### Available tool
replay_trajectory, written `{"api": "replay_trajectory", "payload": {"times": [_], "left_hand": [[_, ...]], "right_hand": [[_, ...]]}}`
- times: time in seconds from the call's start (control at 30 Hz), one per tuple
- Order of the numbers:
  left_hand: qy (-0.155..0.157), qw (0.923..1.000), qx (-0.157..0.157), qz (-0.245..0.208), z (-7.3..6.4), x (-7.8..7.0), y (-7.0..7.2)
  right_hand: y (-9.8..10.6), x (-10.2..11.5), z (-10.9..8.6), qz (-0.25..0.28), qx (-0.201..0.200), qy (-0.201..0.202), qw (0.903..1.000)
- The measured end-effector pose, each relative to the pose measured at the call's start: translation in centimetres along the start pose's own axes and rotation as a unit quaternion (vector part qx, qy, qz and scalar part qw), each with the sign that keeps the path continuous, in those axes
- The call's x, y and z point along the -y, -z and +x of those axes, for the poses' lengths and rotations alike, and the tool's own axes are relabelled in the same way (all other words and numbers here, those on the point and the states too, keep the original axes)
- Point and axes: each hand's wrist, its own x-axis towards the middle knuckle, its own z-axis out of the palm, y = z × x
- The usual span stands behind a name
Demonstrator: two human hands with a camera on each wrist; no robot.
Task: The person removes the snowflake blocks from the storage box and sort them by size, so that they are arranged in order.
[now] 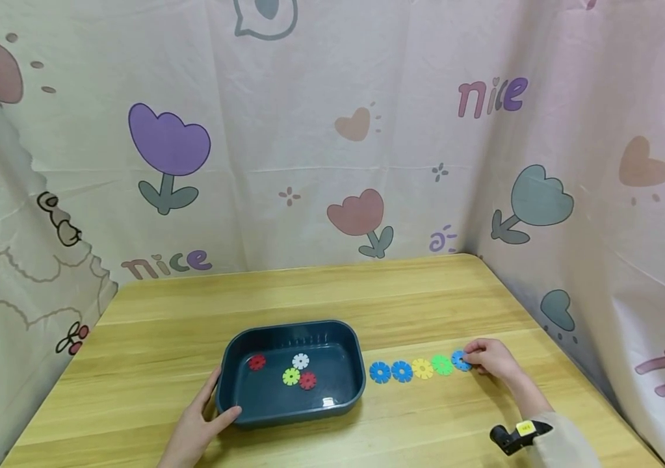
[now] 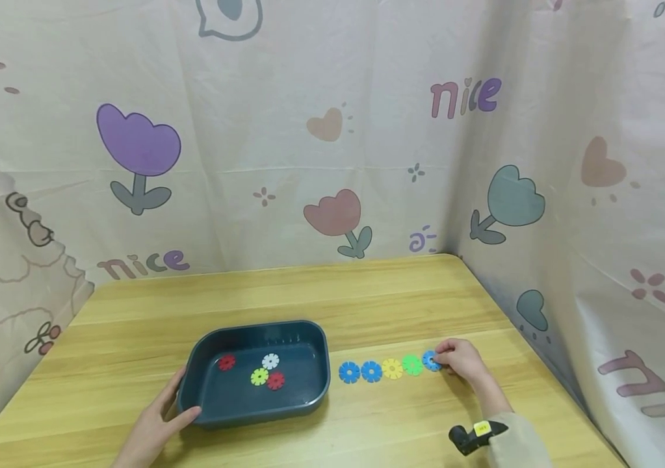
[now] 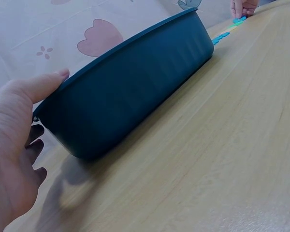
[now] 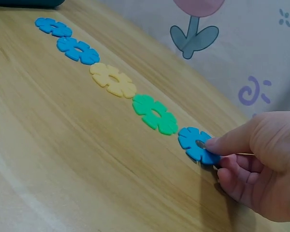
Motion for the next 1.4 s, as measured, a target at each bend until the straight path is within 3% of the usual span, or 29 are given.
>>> {"api": "replay_trajectory", "payload": {"times": [0.37, 0.73, 1.07, 1.4], "left_hand": [[-0.011, 0.9999, -0.001, -0.012, 0.1, -0.1, 0.1], [-0.016, 0.9998, -0.002, -0.011, -0.2, -0.2, 0.1], [-0.011, 0.9999, -0.004, 0.002, -0.1, -0.2, 0.0], [-0.021, 0.9997, -0.008, -0.003, -0.1, 0.0, -0.1]], "right_hand": [[0.0, 0.0, 0.2, -0.004, -0.005, 0.014, 0.9999], [0.4, 0.6, 0.1, 0.044, 0.023, 0.023, 0.9985], [-0.5, 5.5, 0.8, 0.083, 0.054, 0.088, 0.9912], [-3.8, 11.1, 1.5, 0.111, 0.105, 0.142, 0.9781]]}}
